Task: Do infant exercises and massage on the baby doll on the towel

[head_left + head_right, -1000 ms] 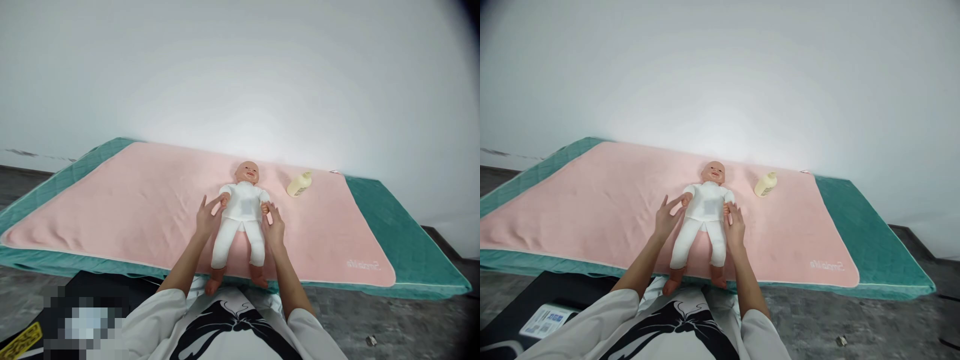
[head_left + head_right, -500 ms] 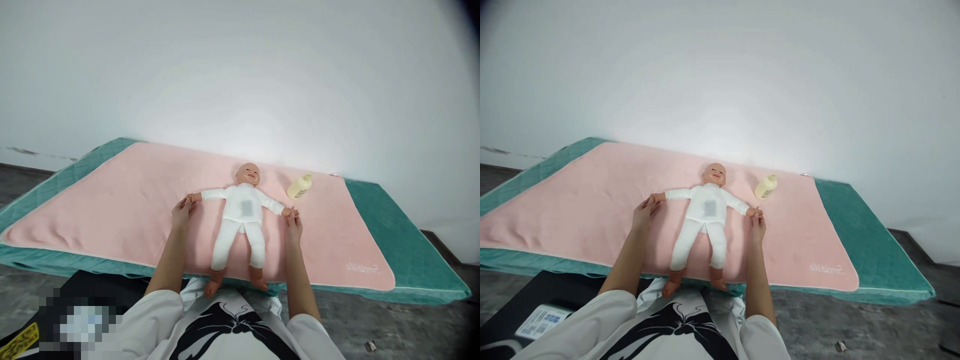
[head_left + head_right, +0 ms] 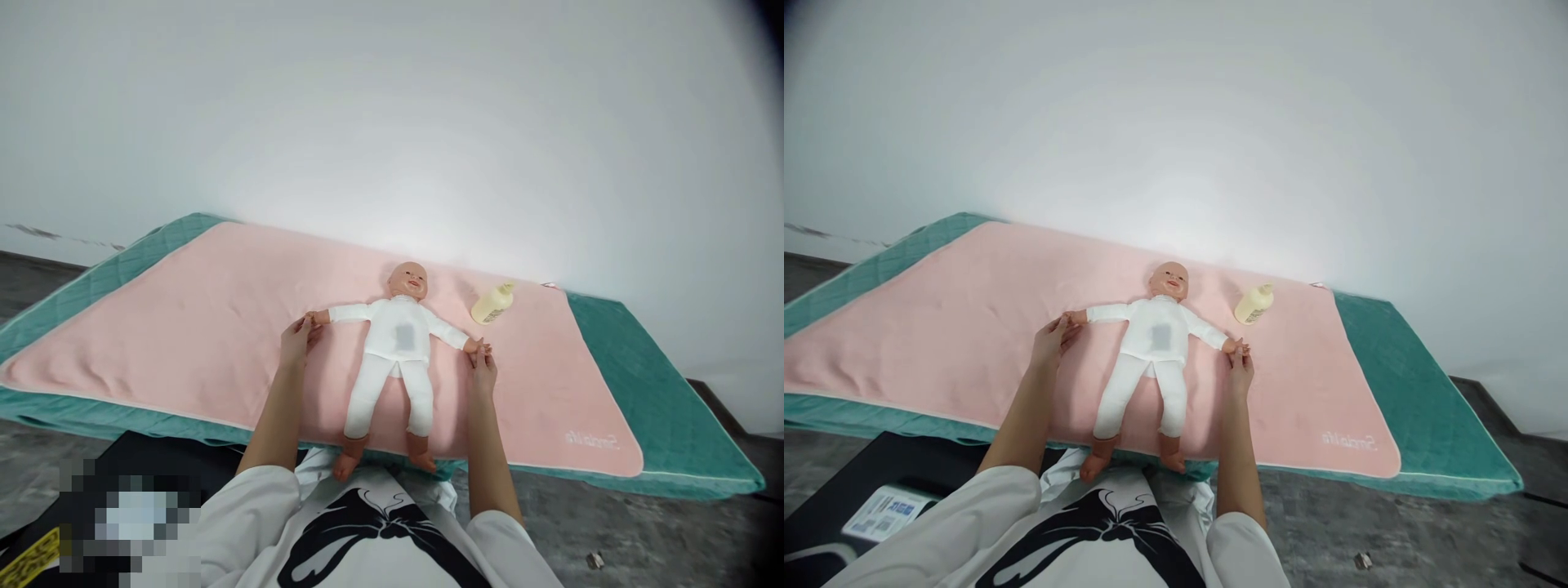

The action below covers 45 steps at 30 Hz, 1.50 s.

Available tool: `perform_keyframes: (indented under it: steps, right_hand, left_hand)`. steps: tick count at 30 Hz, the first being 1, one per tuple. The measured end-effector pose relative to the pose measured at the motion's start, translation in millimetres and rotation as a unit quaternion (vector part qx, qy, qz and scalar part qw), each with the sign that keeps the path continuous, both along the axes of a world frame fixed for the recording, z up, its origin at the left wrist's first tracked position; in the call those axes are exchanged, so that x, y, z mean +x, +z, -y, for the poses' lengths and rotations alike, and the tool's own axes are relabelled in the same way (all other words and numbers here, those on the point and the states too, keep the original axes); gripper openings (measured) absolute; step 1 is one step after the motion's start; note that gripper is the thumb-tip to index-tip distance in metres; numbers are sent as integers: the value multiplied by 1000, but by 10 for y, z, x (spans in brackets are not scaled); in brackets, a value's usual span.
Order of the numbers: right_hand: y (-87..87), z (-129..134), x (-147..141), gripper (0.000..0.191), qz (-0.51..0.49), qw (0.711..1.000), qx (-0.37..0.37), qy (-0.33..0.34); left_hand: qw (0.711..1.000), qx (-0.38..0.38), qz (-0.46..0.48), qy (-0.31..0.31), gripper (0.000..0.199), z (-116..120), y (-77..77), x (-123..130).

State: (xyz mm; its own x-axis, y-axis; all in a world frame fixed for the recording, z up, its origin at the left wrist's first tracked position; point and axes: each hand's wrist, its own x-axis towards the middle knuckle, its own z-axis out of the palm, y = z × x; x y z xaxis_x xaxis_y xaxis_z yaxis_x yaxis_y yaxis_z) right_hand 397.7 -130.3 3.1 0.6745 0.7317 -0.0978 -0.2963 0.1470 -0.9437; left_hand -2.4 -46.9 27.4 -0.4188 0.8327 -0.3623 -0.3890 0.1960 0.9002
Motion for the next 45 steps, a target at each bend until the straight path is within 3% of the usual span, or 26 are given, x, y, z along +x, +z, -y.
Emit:
perform_keyframes:
  steps: [6, 12, 16, 19, 25, 28, 31, 36, 41, 45]
  right_hand:
    - [131, 37, -62, 45, 43, 999, -10, -17]
    - [404, 49, -253, 51, 165, 985, -2, -42]
    - [530, 110, -490, 50, 276, 960, 38, 14]
    - [527, 168, -644, 40, 417, 904, 69, 68]
    - [415, 200, -811, 33, 655, 738, 131, 99]
    - [400, 197, -858, 33, 695, 701, 132, 96]
    - [407, 194, -883, 32, 712, 684, 125, 98]
    - [412, 190, -917, 32, 727, 670, 104, 112]
    - [401, 193, -968, 33, 729, 669, 79, 122]
    - [393, 197, -981, 32, 728, 671, 71, 123]
  left_hand:
    - [995, 29, -97, 5, 31, 94, 67, 37]
    - [953, 111, -278, -36, 47, 253, 387, 216]
    - [927, 149, -333, -86, 48, 404, 567, 434]
    - [874, 169, -432, -142, 44, 514, 593, 633]
    - [726, 338, -569, -187, 30, 616, 447, 954]
    - [682, 365, -599, -207, 27, 628, 380, 1022]
    - [653, 372, -612, -246, 28, 627, 354, 1036]
    - [629, 345, -626, -306, 30, 612, 371, 1023]
    - [628, 327, -615, -347, 32, 620, 382, 1048]
    - [635, 334, -607, -343, 31, 627, 349, 1069]
